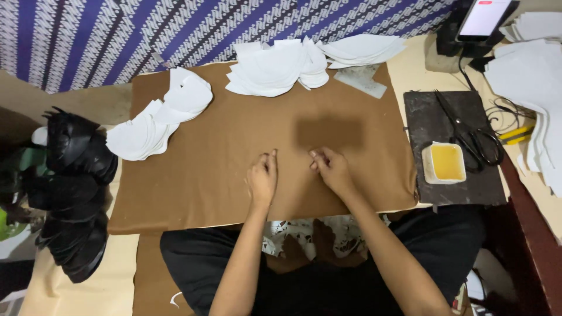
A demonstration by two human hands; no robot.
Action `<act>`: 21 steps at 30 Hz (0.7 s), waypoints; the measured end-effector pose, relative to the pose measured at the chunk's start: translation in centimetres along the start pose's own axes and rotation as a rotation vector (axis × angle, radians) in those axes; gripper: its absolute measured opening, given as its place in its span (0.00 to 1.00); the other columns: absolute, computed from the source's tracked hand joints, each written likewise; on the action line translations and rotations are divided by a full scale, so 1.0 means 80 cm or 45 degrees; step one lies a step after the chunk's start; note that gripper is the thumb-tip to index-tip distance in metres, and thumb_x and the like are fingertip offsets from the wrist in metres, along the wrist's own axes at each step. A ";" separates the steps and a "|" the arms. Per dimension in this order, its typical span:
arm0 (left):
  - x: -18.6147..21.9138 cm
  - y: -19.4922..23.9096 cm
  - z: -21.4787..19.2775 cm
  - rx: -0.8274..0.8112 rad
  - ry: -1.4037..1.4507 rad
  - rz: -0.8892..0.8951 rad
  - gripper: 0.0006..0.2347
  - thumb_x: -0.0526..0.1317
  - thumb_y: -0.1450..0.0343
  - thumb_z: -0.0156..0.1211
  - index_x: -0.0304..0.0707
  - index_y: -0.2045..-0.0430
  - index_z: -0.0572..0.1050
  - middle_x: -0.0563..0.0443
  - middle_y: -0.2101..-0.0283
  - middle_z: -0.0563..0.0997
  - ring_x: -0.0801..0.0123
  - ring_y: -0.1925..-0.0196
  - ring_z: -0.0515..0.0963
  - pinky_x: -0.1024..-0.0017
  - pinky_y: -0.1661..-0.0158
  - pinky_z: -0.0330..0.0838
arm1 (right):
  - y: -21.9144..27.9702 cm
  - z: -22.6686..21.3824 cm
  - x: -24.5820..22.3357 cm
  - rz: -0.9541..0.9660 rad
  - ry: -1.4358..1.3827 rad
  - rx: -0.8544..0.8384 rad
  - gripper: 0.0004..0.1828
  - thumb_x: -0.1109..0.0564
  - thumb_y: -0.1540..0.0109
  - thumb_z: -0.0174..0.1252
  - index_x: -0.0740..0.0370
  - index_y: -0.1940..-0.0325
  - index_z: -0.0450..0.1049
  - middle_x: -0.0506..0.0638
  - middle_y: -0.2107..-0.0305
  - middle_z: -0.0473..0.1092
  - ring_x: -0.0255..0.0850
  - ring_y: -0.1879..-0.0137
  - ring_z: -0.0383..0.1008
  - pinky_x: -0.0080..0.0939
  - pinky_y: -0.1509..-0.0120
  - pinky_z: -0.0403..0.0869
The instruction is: The person arranges white U-shaped paper cutouts on a brown surface. They pick up the cutouts from a pile, place them on the surface, and adjust their positions to form a pattern.
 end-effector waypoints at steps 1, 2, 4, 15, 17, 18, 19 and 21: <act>0.000 0.001 0.000 -0.013 0.004 0.009 0.22 0.61 0.23 0.45 0.47 0.73 0.80 0.49 0.69 0.85 0.46 0.59 0.85 0.48 0.58 0.77 | 0.007 -0.005 -0.001 0.009 0.004 0.013 0.10 0.48 0.35 0.60 0.51 0.54 0.81 0.45 0.75 0.80 0.37 0.65 0.82 0.38 0.58 0.76; 0.000 0.002 -0.003 0.012 0.079 0.018 0.13 0.55 0.24 0.51 0.50 0.65 0.77 0.48 0.64 0.84 0.44 0.56 0.83 0.47 0.57 0.76 | 0.014 -0.011 -0.003 0.000 0.008 0.045 0.09 0.49 0.34 0.59 0.52 0.54 0.81 0.46 0.76 0.80 0.39 0.66 0.82 0.39 0.58 0.76; 0.005 0.003 -0.010 0.037 0.160 0.034 0.08 0.50 0.25 0.56 0.54 0.57 0.74 0.48 0.59 0.83 0.43 0.53 0.82 0.46 0.55 0.75 | 0.021 -0.021 -0.011 -0.013 0.016 0.086 0.09 0.50 0.33 0.58 0.54 0.55 0.80 0.48 0.76 0.79 0.40 0.66 0.82 0.41 0.58 0.76; 0.025 0.012 -0.034 0.203 0.526 0.356 0.20 0.42 0.23 0.55 0.32 0.88 0.68 0.38 0.83 0.68 0.50 0.77 0.72 0.59 0.71 0.64 | 0.017 -0.020 0.001 0.004 -0.032 0.081 0.10 0.47 0.33 0.58 0.51 0.54 0.80 0.46 0.75 0.79 0.38 0.65 0.80 0.40 0.60 0.75; 0.020 0.012 -0.031 0.193 0.504 0.346 0.21 0.44 0.23 0.57 0.33 0.88 0.68 0.38 0.82 0.68 0.50 0.77 0.72 0.59 0.70 0.64 | 0.020 -0.022 -0.005 -0.010 -0.017 0.091 0.12 0.47 0.33 0.57 0.54 0.54 0.80 0.49 0.75 0.79 0.42 0.65 0.80 0.43 0.59 0.75; 0.018 0.012 -0.028 0.186 0.478 0.333 0.21 0.46 0.24 0.58 0.34 0.87 0.67 0.37 0.82 0.68 0.50 0.77 0.71 0.60 0.70 0.63 | 0.021 -0.025 -0.009 -0.024 -0.003 0.096 0.14 0.46 0.32 0.57 0.56 0.54 0.80 0.51 0.74 0.79 0.45 0.64 0.80 0.46 0.59 0.75; 0.022 0.013 -0.029 0.180 0.483 0.337 0.21 0.46 0.24 0.58 0.34 0.87 0.67 0.37 0.82 0.68 0.50 0.77 0.71 0.60 0.70 0.63 | 0.023 -0.026 -0.010 -0.021 0.000 0.103 0.14 0.46 0.32 0.57 0.56 0.54 0.80 0.51 0.74 0.79 0.45 0.64 0.80 0.46 0.59 0.75; 0.029 0.013 -0.031 0.143 0.518 0.330 0.07 0.40 0.26 0.62 0.37 0.71 0.77 0.41 0.71 0.75 0.49 0.65 0.78 0.63 0.62 0.69 | 0.022 -0.025 -0.014 -0.017 0.010 0.101 0.15 0.45 0.32 0.56 0.56 0.55 0.80 0.51 0.75 0.79 0.45 0.65 0.80 0.44 0.59 0.75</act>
Point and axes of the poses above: each hand's wrist, its own y-axis away from the middle knuckle, its own z-axis out of the palm, x = y × z, the point moved 9 cm from there along -y, towards the middle knuckle
